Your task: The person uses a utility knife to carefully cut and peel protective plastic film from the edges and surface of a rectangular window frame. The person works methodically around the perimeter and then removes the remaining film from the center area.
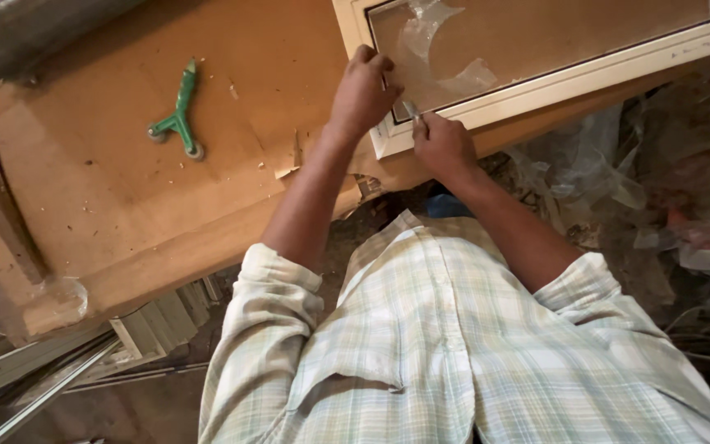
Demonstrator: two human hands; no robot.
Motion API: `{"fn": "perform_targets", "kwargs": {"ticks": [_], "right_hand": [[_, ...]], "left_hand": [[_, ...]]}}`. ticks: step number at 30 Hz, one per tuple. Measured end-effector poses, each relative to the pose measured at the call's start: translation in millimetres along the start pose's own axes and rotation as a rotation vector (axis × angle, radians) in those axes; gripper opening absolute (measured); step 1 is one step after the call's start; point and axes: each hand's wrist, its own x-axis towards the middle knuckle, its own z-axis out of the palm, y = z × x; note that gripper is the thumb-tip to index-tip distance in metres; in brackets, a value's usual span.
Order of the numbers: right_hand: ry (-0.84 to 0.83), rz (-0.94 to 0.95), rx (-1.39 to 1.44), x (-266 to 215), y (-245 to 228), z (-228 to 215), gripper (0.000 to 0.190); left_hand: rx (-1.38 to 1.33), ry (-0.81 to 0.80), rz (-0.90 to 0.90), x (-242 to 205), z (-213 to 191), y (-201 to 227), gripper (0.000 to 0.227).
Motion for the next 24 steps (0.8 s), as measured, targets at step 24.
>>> {"fn": "perform_targets", "kwargs": {"ticks": [24], "right_hand": [[-0.122, 0.013, -0.135, 29, -21, 11, 0.031]], "left_hand": [[-0.455, 0.055, -0.131, -5, 19, -39, 0.009]]}}
